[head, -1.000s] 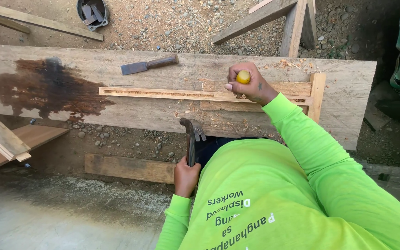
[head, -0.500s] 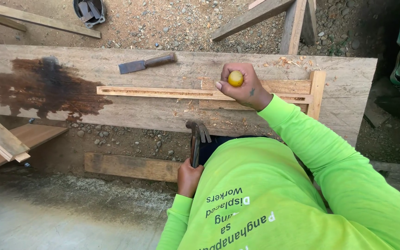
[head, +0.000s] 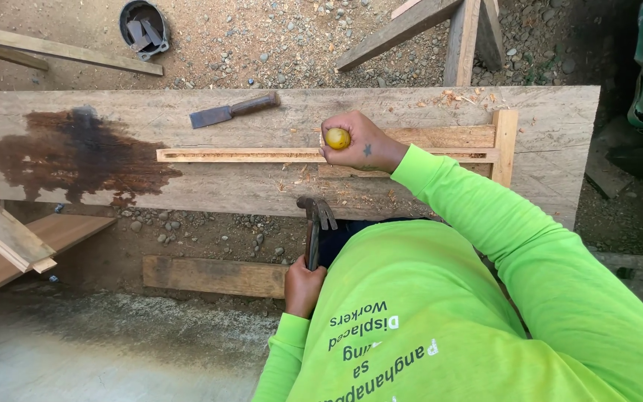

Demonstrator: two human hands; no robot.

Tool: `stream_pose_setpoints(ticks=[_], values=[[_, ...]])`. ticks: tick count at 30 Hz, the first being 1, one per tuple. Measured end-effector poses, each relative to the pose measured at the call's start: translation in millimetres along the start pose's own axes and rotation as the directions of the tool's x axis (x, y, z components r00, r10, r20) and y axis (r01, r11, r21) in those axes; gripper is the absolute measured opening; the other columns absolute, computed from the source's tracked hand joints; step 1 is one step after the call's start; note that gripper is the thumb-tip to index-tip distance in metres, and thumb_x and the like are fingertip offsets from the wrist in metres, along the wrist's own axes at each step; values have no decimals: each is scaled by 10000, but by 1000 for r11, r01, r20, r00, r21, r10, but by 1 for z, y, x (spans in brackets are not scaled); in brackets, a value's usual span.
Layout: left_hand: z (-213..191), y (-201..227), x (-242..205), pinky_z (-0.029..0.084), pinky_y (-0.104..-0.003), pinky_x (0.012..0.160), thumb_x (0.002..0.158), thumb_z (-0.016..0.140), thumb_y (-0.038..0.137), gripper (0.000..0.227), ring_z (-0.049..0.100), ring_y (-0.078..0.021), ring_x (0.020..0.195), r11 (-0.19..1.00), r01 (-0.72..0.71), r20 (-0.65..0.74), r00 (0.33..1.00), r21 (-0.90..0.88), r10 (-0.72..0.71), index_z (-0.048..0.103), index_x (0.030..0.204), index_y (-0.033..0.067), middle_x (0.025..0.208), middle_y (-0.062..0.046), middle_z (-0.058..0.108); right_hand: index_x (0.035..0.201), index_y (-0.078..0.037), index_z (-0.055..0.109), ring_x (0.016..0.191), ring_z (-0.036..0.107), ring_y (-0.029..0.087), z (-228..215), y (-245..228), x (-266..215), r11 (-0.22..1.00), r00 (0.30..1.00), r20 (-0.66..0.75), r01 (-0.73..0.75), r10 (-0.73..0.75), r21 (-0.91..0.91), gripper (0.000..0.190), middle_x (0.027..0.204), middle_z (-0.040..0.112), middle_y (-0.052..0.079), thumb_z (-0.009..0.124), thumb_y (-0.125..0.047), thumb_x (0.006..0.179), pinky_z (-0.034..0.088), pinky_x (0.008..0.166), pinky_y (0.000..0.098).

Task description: Chiseling and hammering a groove in a piece of wood.

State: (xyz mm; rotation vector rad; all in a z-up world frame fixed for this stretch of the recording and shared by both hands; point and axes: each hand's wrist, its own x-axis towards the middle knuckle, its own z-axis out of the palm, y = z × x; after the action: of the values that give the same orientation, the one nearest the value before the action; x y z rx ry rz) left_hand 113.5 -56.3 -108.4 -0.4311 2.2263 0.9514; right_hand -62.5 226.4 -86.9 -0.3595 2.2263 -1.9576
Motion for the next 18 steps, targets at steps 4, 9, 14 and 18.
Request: stream_pose_setpoints(ticks=[4, 9, 14, 18], values=[[1, -4, 0, 567, -383, 663, 754, 692, 175, 320, 758, -265, 694, 1000, 5, -7, 1000, -5, -5, 731, 1026, 11, 784, -166, 766, 712, -33, 528, 626, 492, 69, 1, 2, 1, 999, 999, 24, -31, 32, -11, 268, 640, 524, -1, 739, -96, 866, 405, 573, 284], [4, -5, 0, 570, -378, 666, 755, 704, 168, 306, 756, -254, 692, 1000, 15, 3, 1000, 8, -15, 734, 1013, 6, 789, -163, 768, 729, -34, 529, 647, 466, 58, 1, -2, 4, 1000, 999, 27, -29, 30, -9, 259, 643, 508, -13, 741, -105, 860, 407, 576, 289], [6, -3, -1, 568, -389, 648, 775, 706, 164, 296, 746, -252, 662, 998, 59, 37, 998, -3, -59, 724, 1032, 17, 768, -174, 772, 740, -31, 524, 652, 457, 71, 2, 3, 5, 999, 999, 34, -18, 20, -49, 264, 644, 489, 2, 746, -111, 859, 404, 590, 298], [8, -5, 1, 581, -375, 662, 771, 712, 151, 305, 763, -240, 685, 999, 28, 36, 999, -15, -27, 720, 1042, 12, 792, -169, 774, 763, -41, 551, 666, 502, 62, 6, 2, 9, 999, 997, 56, -52, 52, -17, 266, 661, 541, -10, 760, -153, 883, 430, 600, 292]])
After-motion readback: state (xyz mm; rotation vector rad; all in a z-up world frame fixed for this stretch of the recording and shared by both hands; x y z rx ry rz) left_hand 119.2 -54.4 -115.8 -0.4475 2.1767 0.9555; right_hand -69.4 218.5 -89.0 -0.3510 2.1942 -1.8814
